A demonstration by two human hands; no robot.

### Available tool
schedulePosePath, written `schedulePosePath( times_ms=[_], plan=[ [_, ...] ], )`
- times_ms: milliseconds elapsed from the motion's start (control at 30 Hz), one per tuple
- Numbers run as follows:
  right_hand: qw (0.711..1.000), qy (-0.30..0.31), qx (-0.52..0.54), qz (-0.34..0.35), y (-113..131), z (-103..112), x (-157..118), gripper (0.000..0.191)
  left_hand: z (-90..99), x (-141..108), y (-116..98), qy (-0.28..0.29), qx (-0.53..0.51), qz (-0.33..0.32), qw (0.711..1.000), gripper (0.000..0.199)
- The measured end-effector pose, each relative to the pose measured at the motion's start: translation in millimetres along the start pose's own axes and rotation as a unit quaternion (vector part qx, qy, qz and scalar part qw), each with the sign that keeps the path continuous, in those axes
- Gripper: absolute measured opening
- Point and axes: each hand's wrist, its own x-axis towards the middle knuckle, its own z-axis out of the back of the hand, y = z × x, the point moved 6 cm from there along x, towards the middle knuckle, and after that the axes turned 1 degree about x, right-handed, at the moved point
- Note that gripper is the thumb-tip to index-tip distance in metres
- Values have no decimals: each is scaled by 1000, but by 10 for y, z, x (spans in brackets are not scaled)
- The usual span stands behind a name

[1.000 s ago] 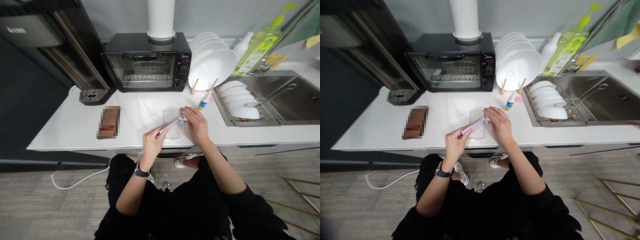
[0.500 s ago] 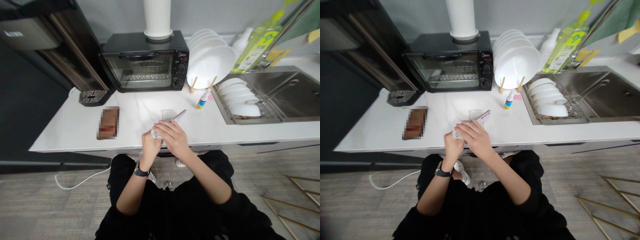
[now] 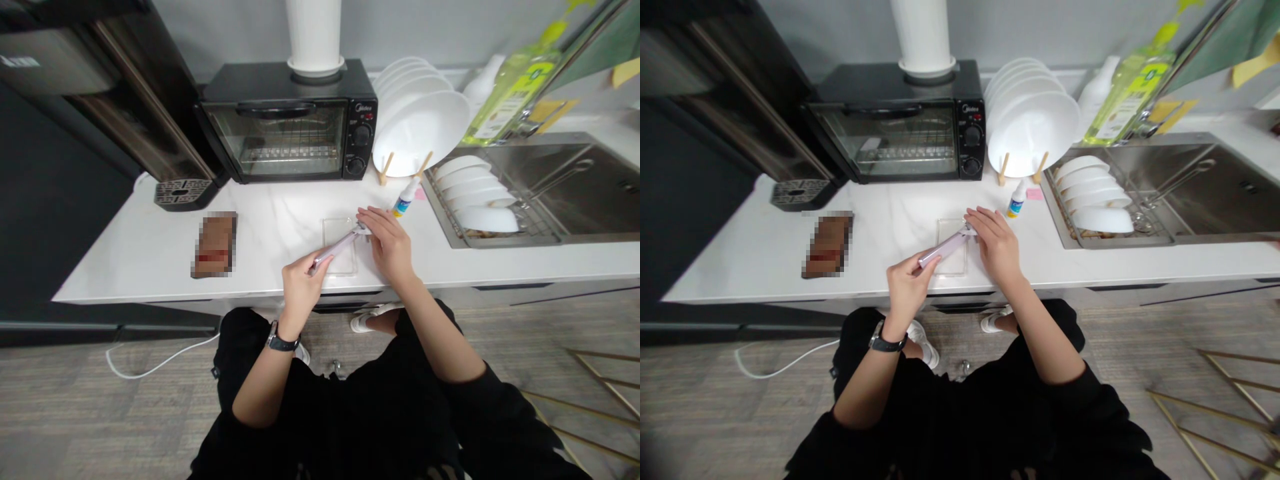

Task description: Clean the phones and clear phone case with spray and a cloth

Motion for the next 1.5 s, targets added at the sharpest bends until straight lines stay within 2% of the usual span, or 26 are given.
schedulePosePath(
  times_ms=[133,267,367,467,567,700,833,933,1033,1100,1200,1267,1367,1500],
  plan=[
    [1000,-6,-10,0,145,-60,-29,45,-8,2,2,2,-1,3,1000,25],
    [998,18,-8,52,571,-221,-104,46,1,8,9,-1,20,-3,1000,16],
    [995,53,1,81,889,-360,-161,45,29,16,23,-10,48,-9,999,24],
    [993,73,1,91,1004,-423,-177,44,45,25,35,-15,53,-10,998,22],
    [992,78,-4,98,869,-387,-150,45,31,27,36,-11,43,-3,999,26],
    [997,34,-28,62,404,-186,-67,47,-12,17,32,6,6,15,1000,20],
    [999,21,-42,20,22,-18,0,47,-22,11,15,11,-4,12,1000,28],
    [999,24,-29,17,-64,17,20,43,-11,13,6,7,1,11,1000,25],
    [999,15,-26,10,-50,1,15,41,-9,15,-4,6,0,12,1000,24],
    [999,8,-28,16,32,-35,-2,41,-14,15,-9,7,0,10,1000,26],
    [999,10,-21,45,302,-136,-52,43,-13,18,-2,6,11,4,1000,23],
    [997,36,-9,63,542,-244,-94,45,-4,22,7,1,31,-5,1000,19],
    [992,86,7,92,865,-408,-154,45,25,31,15,-15,55,-25,998,24],
    [990,92,1,109,1000,-466,-169,44,39,40,36,-23,63,-26,997,17]
  ],
)
